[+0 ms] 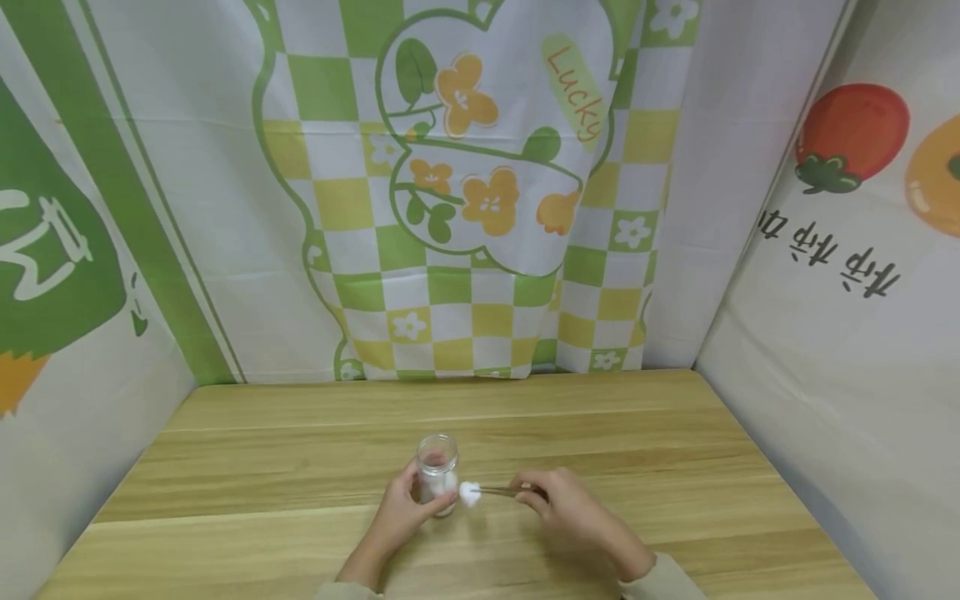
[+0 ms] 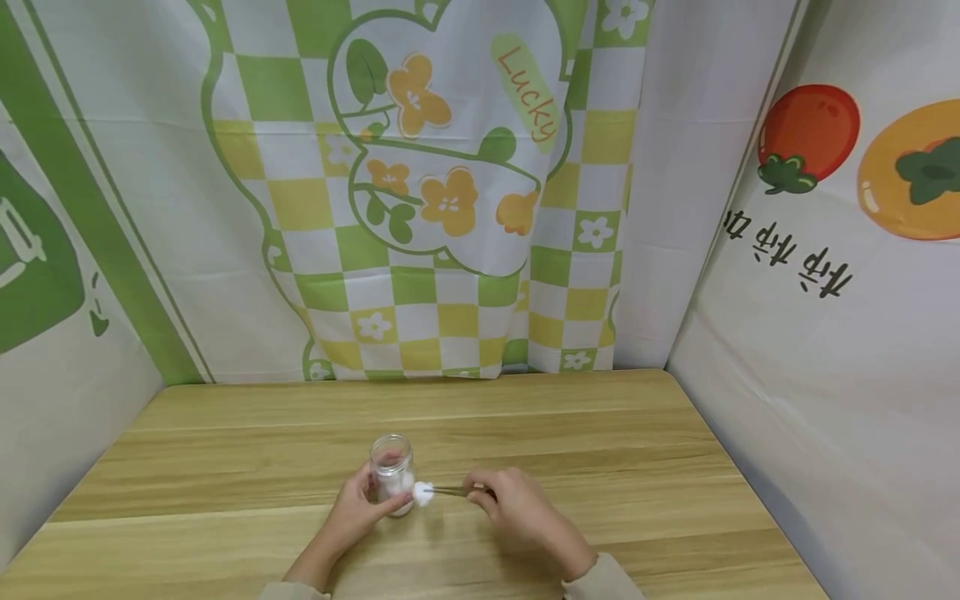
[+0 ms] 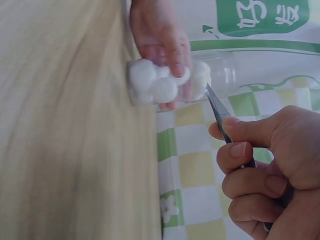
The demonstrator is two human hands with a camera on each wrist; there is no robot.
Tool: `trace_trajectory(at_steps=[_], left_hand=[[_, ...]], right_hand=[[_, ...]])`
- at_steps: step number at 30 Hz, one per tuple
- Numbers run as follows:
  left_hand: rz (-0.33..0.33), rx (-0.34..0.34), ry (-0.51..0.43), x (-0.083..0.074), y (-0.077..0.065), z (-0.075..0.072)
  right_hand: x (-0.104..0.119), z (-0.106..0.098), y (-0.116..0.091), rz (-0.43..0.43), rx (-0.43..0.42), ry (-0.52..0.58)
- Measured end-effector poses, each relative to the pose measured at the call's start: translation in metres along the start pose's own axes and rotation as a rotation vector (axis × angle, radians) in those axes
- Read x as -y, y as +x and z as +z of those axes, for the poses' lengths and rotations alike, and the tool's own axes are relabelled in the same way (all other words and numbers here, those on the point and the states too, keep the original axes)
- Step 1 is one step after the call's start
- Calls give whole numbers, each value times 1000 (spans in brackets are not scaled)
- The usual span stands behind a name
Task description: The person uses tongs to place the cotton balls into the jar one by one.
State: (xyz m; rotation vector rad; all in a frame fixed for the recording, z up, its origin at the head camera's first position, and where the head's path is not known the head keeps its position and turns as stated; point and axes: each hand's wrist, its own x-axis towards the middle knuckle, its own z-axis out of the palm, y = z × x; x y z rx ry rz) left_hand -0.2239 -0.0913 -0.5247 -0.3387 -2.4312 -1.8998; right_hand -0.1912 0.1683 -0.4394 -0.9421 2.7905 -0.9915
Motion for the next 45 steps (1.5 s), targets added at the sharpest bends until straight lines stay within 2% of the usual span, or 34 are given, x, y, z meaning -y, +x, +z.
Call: trace_trajectory(at_steps=[8, 15, 21, 27, 36, 45], left_hand=[[20, 6, -3, -1, 1, 0], [18, 17, -7, -3, 0, -1], [5, 4, 1, -3, 0, -1], [-10, -10, -1, -2, -2, 0], [-25, -17, 18, -2, -1, -1], [-9, -25, 22, -3, -1, 0]], right_hand=[[7, -10, 2, -67, -62, -58], [13, -16, 5, -36, -80, -58], [17, -20, 12, -98, -121, -72], [24, -22, 15, -118, -165, -94], [28, -22, 24, -133, -190, -97], [33, -17, 34, -134, -181, -97]])
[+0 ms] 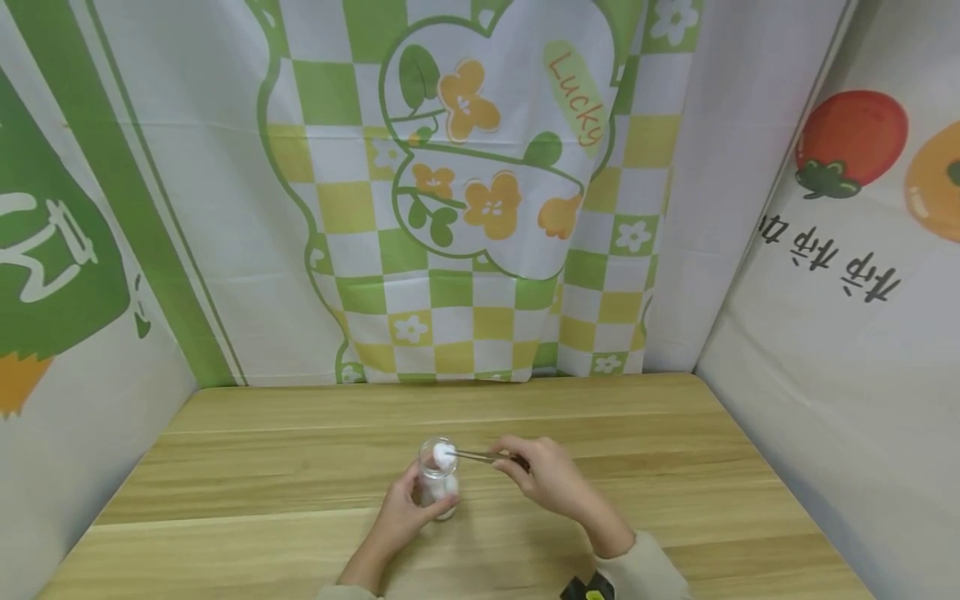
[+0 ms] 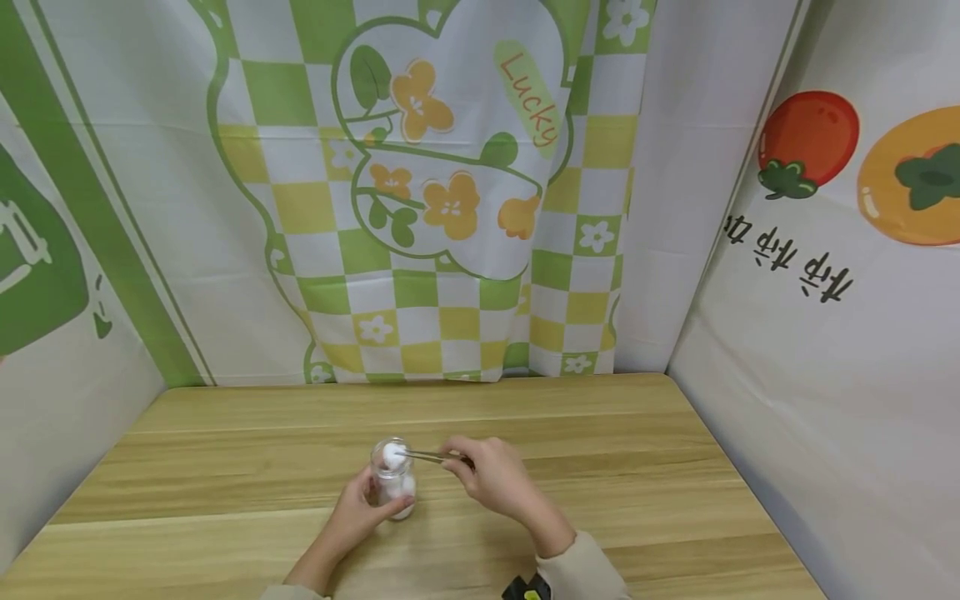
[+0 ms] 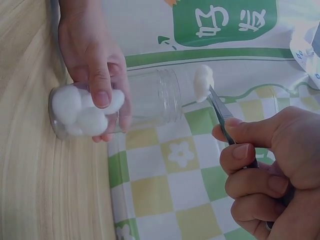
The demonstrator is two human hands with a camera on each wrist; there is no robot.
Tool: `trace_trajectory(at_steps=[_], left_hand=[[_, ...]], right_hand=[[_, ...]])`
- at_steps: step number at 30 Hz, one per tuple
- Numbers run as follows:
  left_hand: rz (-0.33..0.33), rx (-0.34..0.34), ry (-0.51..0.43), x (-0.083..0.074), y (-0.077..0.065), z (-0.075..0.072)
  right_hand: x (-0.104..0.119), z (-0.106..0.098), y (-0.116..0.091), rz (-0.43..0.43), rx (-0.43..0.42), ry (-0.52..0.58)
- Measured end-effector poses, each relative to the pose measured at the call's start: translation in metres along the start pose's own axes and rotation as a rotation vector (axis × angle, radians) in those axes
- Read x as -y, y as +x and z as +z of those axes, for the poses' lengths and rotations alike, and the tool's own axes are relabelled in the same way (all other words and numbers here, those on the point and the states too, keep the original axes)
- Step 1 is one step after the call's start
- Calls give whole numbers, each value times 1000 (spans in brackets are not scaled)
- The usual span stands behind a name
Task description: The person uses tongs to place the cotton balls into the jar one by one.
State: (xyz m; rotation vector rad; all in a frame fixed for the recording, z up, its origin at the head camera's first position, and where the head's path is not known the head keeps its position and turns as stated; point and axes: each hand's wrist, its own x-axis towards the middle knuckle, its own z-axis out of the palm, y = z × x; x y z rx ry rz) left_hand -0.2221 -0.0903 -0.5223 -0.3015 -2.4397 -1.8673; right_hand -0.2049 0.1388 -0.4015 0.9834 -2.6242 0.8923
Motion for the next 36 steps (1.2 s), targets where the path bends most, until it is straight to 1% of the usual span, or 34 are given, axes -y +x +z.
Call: trace_trajectory(at_steps=[7, 12, 20, 25, 29, 36], left_hand=[[20, -9, 0, -2, 0, 0], [7, -11, -15, -4, -1, -1], [3, -1, 3, -2, -1, -2], [8, 19, 5, 0, 0, -1], [19, 34, -13, 1, 0, -1], [28, 32, -17, 2, 0, -1]], right_hand=[[1, 3, 5, 35, 25, 29], [-2, 7, 7, 46, 29, 23], [-4, 12, 9, 73, 41, 18], [-4, 13, 8, 99, 64, 17], [-4, 13, 7, 119, 87, 38], [-6, 13, 5, 136, 87, 69]])
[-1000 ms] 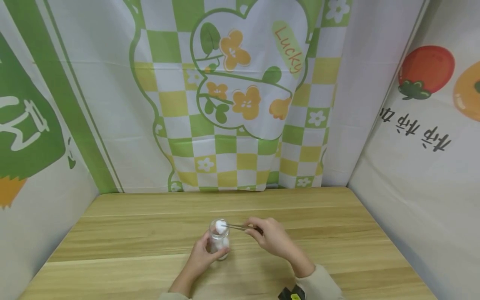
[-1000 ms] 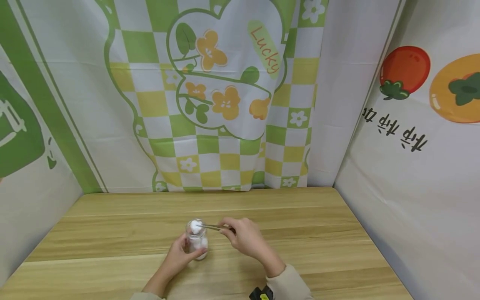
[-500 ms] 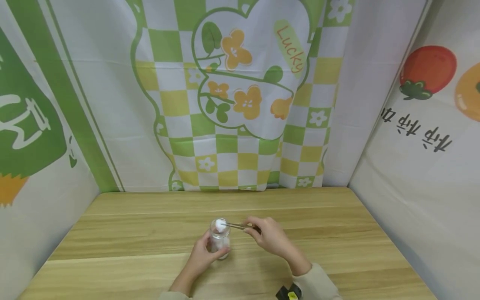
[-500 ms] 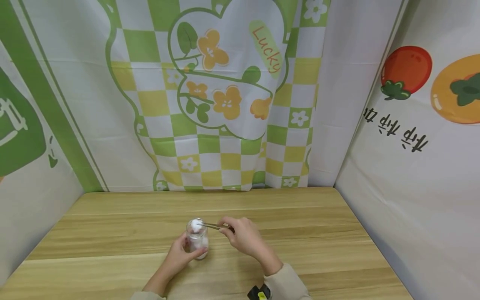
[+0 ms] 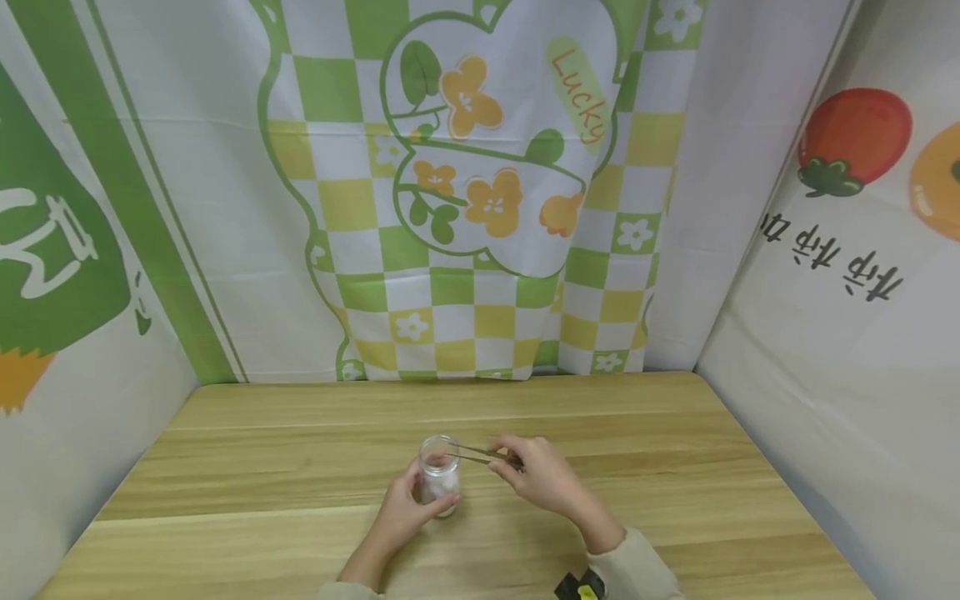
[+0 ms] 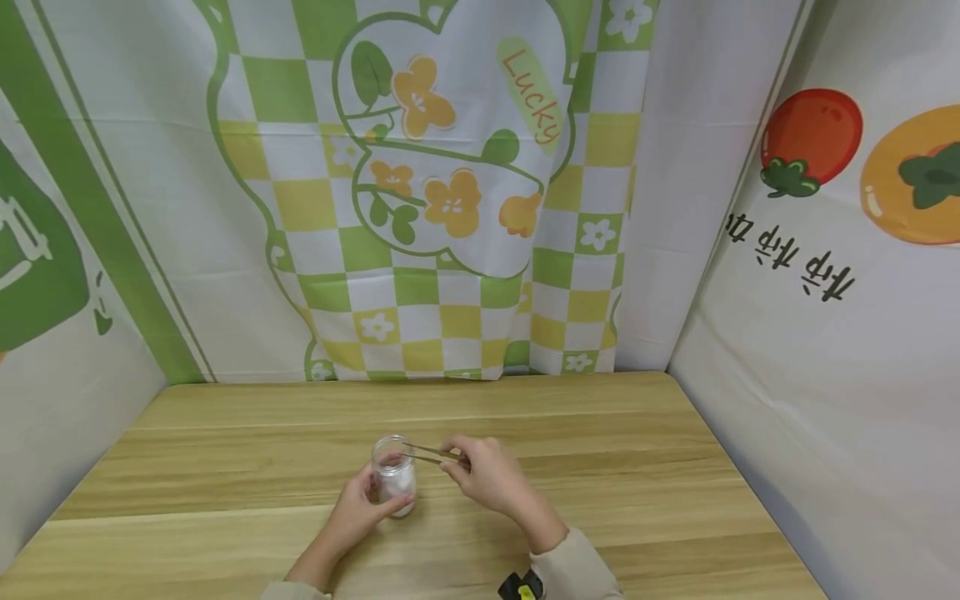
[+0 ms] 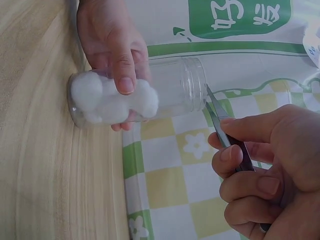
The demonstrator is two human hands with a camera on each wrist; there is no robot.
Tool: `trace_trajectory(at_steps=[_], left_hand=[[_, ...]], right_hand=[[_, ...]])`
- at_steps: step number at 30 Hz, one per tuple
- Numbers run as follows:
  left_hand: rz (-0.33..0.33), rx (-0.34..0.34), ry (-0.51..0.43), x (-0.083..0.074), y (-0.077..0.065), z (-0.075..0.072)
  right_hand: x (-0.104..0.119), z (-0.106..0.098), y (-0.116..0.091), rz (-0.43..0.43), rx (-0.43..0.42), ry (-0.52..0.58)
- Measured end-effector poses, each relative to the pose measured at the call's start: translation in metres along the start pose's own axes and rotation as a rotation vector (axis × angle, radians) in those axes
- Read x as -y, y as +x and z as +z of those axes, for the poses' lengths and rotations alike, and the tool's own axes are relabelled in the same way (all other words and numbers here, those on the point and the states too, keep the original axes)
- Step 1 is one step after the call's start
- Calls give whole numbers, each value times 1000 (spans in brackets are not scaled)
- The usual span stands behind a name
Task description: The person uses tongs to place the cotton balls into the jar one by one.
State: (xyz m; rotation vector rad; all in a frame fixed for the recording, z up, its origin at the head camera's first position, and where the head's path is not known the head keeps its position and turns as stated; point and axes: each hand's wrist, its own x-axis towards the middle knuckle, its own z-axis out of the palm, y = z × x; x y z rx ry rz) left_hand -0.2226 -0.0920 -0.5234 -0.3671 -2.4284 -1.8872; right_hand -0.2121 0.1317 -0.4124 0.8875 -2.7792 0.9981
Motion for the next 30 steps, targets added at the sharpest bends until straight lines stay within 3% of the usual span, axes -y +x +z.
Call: trace_trajectory(at_steps=[6, 30], left_hand=[[18, 10, -4, 0, 0, 0], [8, -8, -12, -1, 0, 1]], right_hand=[[0, -2, -1, -16, -6, 3], [-14, 1, -11, 90, -95, 126]])
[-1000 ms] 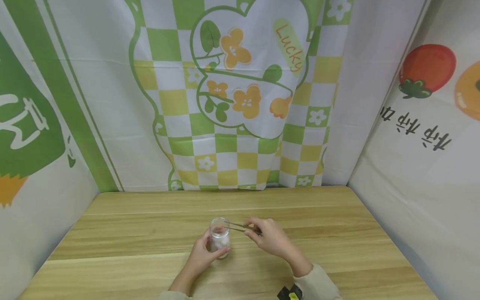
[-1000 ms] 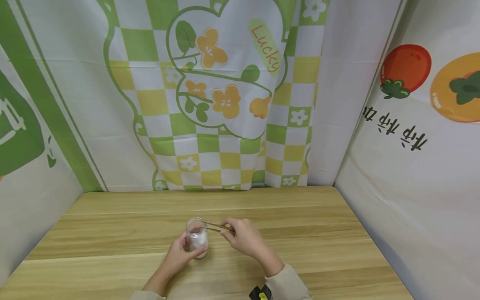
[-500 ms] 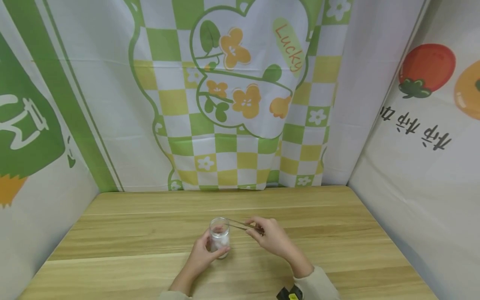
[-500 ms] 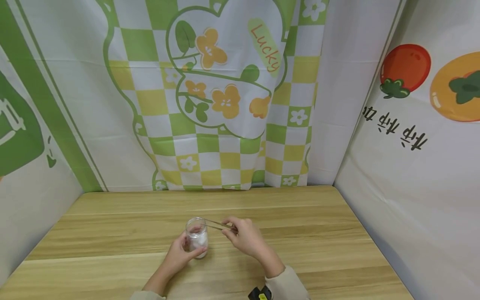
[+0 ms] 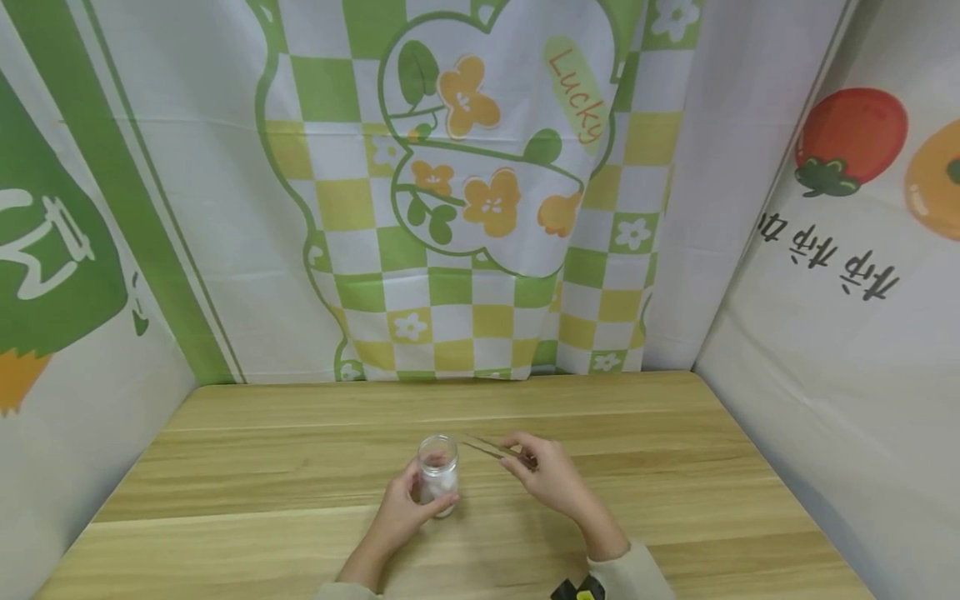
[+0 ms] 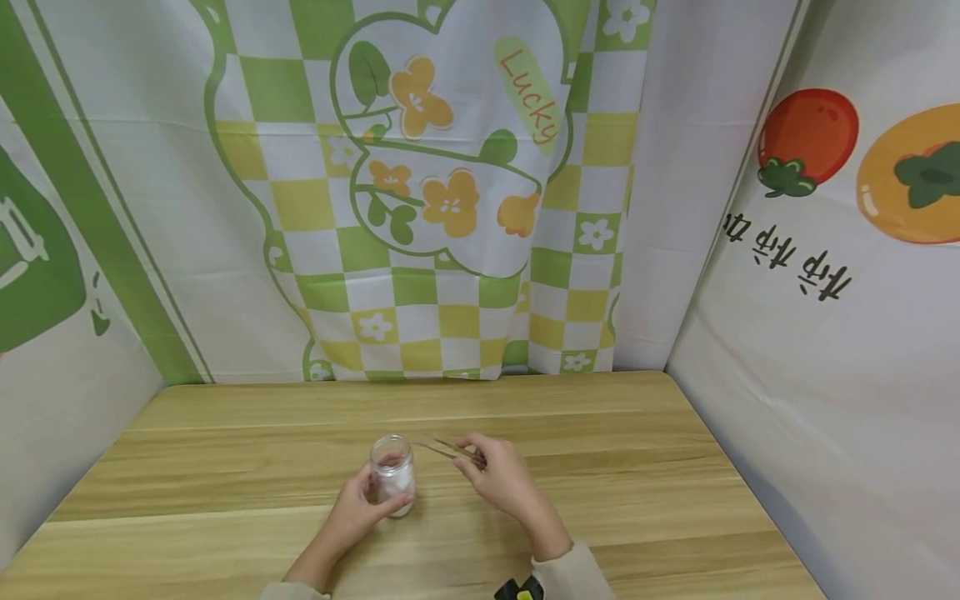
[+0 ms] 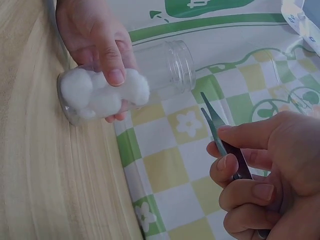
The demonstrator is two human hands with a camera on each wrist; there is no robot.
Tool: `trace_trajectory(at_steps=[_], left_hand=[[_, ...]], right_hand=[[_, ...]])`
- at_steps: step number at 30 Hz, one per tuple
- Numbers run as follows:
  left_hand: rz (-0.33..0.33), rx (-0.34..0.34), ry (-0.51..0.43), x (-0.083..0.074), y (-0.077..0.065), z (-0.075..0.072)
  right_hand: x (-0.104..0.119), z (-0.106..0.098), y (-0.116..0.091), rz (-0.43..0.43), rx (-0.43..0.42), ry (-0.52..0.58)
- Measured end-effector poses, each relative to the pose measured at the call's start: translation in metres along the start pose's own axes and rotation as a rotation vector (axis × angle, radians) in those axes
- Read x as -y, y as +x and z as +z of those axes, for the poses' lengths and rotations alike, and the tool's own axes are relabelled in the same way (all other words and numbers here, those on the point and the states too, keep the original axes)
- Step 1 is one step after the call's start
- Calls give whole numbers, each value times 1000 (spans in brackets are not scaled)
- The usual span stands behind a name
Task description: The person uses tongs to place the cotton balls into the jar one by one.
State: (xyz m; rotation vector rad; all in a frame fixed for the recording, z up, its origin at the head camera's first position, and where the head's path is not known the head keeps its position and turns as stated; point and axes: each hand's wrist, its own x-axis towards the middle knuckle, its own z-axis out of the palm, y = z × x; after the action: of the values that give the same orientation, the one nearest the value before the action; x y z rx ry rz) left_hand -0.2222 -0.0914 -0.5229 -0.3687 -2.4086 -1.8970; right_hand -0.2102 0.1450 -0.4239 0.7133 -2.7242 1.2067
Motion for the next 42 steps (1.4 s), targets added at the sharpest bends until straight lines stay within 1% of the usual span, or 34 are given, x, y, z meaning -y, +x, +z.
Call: trace_trajectory(at_steps=[4, 13, 18, 22, 24, 29, 33, 35, 42], left_hand=[[-8, -9, 3, 1, 0, 0], [0, -1, -5, 2, 1, 0], [4, -5, 5, 1, 0, 1], [-13, -7, 5, 0, 1, 0], [-20, -6, 2, 0, 1, 0], [-15, -10, 10, 2, 1, 0], [-25, -14, 7, 1, 2, 0], [-29, -12, 5, 1, 2, 0], [-16, -9, 6, 2, 1, 0]], right_hand=[[-2, 1, 0, 37, -12, 13], [-10, 1, -1, 47, -34, 12], [-14, 1, -1, 93, -66, 34], [-18, -1, 1, 125, -100, 62], [-20, -2, 1, 143, -100, 81], [-23, -3, 1, 198, -78, 160], [-27, -4, 1, 231, -69, 216], [-29, -4, 1, 247, -50, 259], [-34, -12, -1, 270, 111, 501]])
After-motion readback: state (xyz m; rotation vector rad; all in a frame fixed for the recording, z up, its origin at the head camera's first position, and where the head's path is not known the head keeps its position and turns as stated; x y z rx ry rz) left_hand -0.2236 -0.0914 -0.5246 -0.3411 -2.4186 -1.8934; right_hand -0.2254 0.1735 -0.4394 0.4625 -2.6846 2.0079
